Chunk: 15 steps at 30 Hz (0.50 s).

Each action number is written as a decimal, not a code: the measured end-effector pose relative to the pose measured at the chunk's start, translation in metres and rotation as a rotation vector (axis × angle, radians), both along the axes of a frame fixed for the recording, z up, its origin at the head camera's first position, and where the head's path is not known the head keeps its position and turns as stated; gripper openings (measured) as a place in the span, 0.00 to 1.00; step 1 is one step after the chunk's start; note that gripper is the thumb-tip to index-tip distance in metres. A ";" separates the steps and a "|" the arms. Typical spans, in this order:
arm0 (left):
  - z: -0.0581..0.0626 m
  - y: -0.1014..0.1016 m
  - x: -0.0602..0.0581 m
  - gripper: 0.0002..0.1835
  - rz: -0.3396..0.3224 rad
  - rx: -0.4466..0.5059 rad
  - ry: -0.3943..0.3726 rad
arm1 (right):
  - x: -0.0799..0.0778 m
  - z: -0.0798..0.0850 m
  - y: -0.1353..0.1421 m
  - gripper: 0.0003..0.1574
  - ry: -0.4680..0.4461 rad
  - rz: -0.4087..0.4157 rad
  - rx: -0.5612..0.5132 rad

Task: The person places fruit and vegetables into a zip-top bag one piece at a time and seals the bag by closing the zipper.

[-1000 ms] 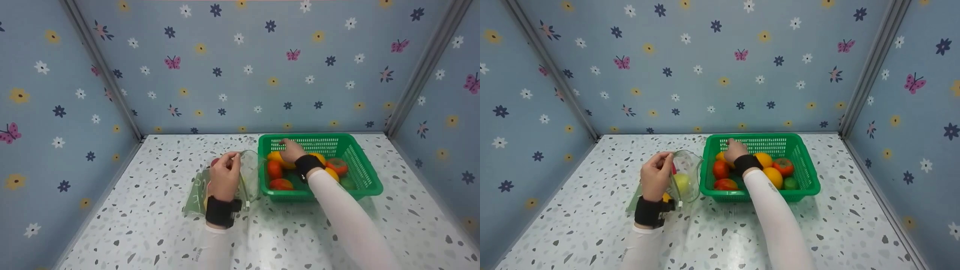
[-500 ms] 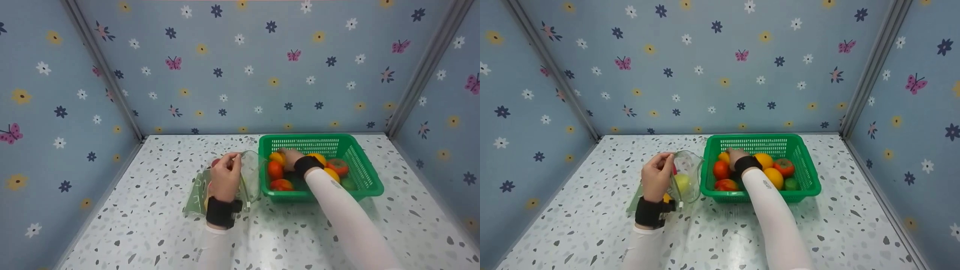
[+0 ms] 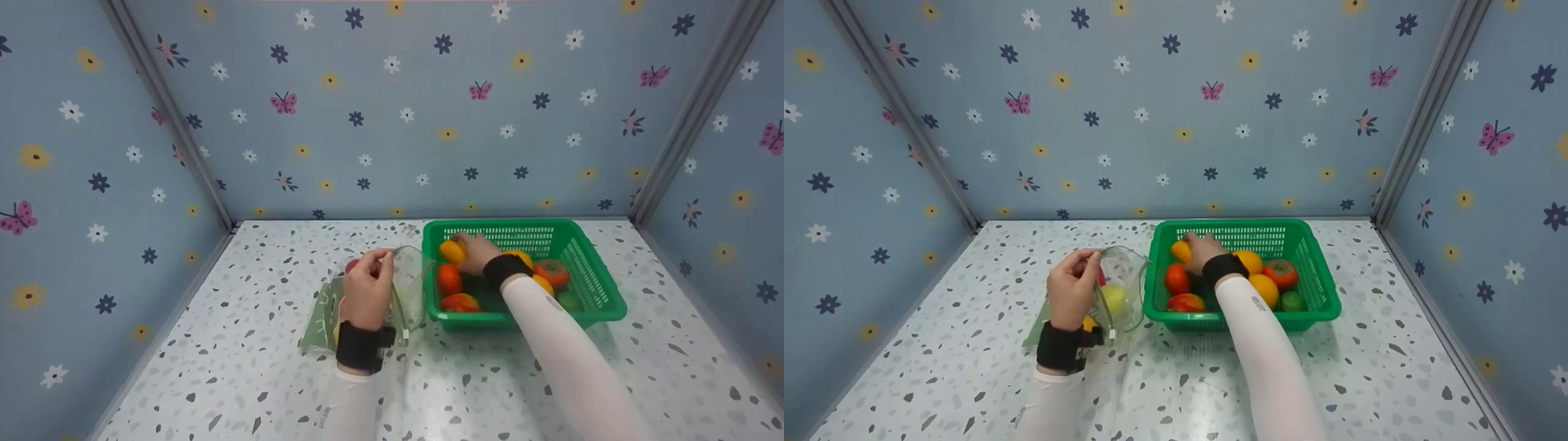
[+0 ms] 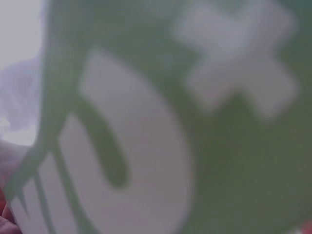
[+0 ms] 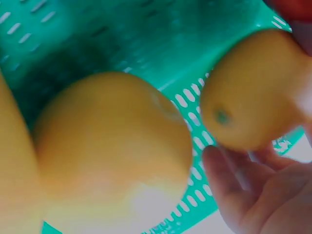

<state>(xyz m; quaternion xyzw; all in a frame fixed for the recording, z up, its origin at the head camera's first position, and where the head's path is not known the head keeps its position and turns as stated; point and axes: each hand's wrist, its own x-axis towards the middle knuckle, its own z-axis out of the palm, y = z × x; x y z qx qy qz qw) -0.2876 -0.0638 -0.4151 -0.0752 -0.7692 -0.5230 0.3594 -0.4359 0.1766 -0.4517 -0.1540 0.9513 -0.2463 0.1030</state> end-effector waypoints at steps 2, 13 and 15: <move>0.000 0.001 0.000 0.07 -0.001 0.002 -0.007 | 0.001 0.002 0.000 0.45 0.021 -0.021 -0.041; 0.000 0.003 -0.001 0.07 0.025 -0.012 -0.005 | 0.010 0.014 0.009 0.44 0.083 -0.057 -0.163; 0.000 0.004 -0.002 0.06 0.029 -0.012 -0.002 | 0.014 0.017 0.012 0.44 0.089 -0.066 -0.176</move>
